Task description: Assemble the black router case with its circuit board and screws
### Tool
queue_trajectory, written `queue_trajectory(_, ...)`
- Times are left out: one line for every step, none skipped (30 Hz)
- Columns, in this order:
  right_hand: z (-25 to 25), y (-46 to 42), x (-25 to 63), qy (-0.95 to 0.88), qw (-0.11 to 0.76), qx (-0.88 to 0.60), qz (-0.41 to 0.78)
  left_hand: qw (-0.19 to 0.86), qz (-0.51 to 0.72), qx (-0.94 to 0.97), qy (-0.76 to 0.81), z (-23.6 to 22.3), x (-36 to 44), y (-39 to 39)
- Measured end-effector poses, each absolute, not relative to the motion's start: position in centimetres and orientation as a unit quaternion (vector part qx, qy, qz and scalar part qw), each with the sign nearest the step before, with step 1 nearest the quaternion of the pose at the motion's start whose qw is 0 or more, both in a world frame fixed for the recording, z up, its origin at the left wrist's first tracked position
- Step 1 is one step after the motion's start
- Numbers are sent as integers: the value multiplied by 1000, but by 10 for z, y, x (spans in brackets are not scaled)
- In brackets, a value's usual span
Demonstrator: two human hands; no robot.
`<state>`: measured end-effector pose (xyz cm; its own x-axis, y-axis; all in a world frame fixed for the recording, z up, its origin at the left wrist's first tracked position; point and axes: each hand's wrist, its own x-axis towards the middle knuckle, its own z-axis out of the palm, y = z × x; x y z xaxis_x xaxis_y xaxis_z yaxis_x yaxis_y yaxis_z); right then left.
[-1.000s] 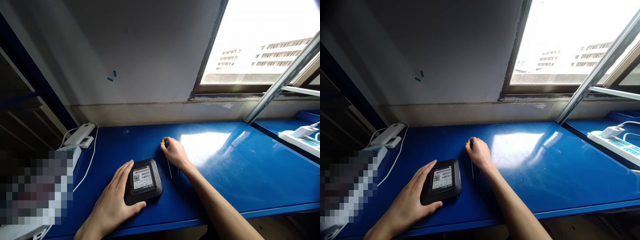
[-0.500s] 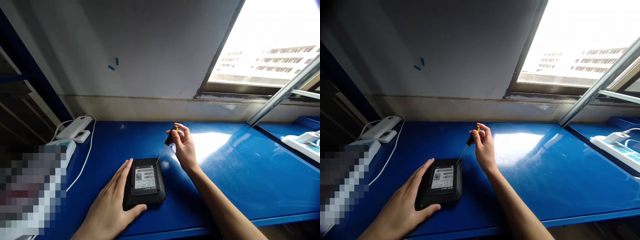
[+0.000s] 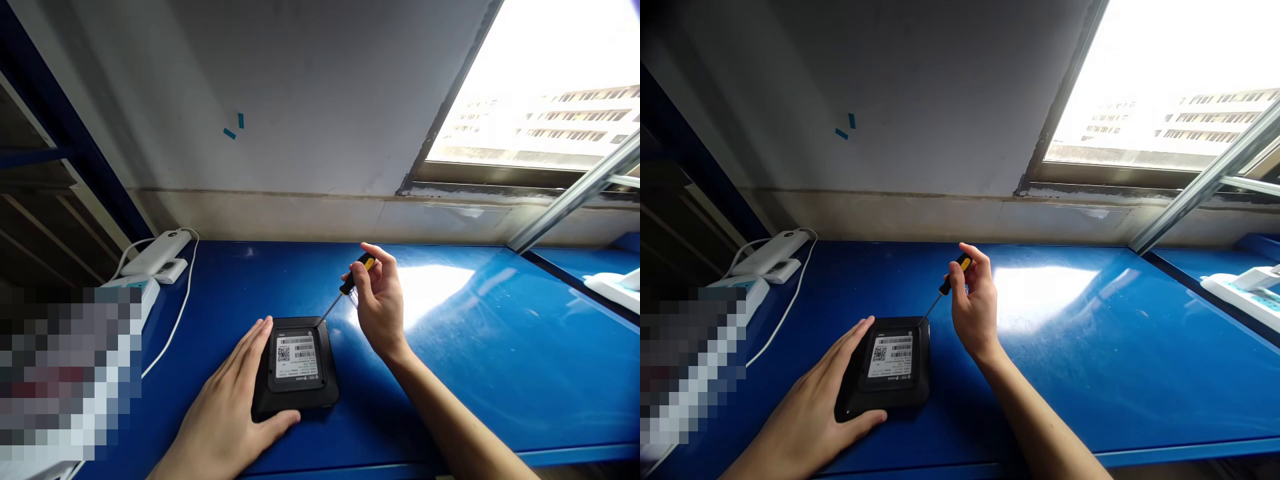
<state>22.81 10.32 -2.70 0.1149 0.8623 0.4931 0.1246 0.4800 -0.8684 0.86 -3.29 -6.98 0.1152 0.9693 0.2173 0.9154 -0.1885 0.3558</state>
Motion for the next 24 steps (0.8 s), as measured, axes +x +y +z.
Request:
queue_trajectory(-27,102,227,-592,625,-413,297,64,202,745,633,-70,8,-33)
queue_trajectory(-27,102,227,-587,630,-409,302,61,201,746,632,-70,8,-32)
queue_trajectory(-27,102,226,-580,637,-402,311,59,199,746,632,-70,8,-32)
queue_trajectory(-27,101,226,-571,644,-392,323,56,198,747,632,-70,8,-32)
queue_trajectory(-27,101,226,-563,650,-383,337,54,197,748,632,-70,8,-33)
queue_trajectory(-27,101,226,-558,654,-374,349,52,197,749,631,-70,8,-33)
queue_trajectory(-26,101,226,-555,655,-369,356,49,197,749,630,-70,8,-33)
queue_trajectory(-26,101,226,-553,655,-370,358,47,199,750,629,-70,8,-33)
queue_trajectory(-25,101,227,-553,654,-375,354,44,202,752,626,-70,9,-33)
queue_trajectory(-25,101,227,-555,653,-384,345,41,205,752,625,-70,9,-33)
queue_trajectory(-24,101,227,-556,650,-395,334,38,208,753,623,-70,9,-33)
queue_trajectory(-24,100,227,-557,647,-407,324,35,210,754,622,-70,9,-33)
queue_trajectory(-24,100,227,-556,645,-418,314,33,211,754,621,-70,9,-33)
queue_trajectory(-24,99,227,-556,643,-427,307,31,209,755,620,-70,9,-33)
queue_trajectory(-24,99,227,-556,642,-431,304,30,207,755,621,-70,8,-33)
queue_trajectory(-24,98,226,-554,643,-430,308,31,203,756,622,-70,8,-32)
queue_trajectory(-24,98,226,-551,645,-423,318,31,200,756,623,-70,8,-32)
queue_trajectory(-24,98,226,-548,649,-409,332,31,197,756,623,-70,8,-32)
queue_trajectory(-24,98,226,-545,653,-394,350,31,195,756,624,-69,8,-32)
queue_trajectory(-24,98,226,-540,654,-381,367,31,194,756,625,-69,8,-32)
queue_trajectory(-24,99,226,-536,655,-373,381,30,194,756,625,-69,9,-31)
queue_trajectory(-24,99,226,-533,654,-372,388,28,195,755,625,-69,9,-31)
queue_trajectory(-24,100,227,-531,652,-376,389,27,195,755,625,-69,9,-31)
queue_trajectory(-24,100,227,-528,653,-384,385,26,196,756,624,-69,9,-30)
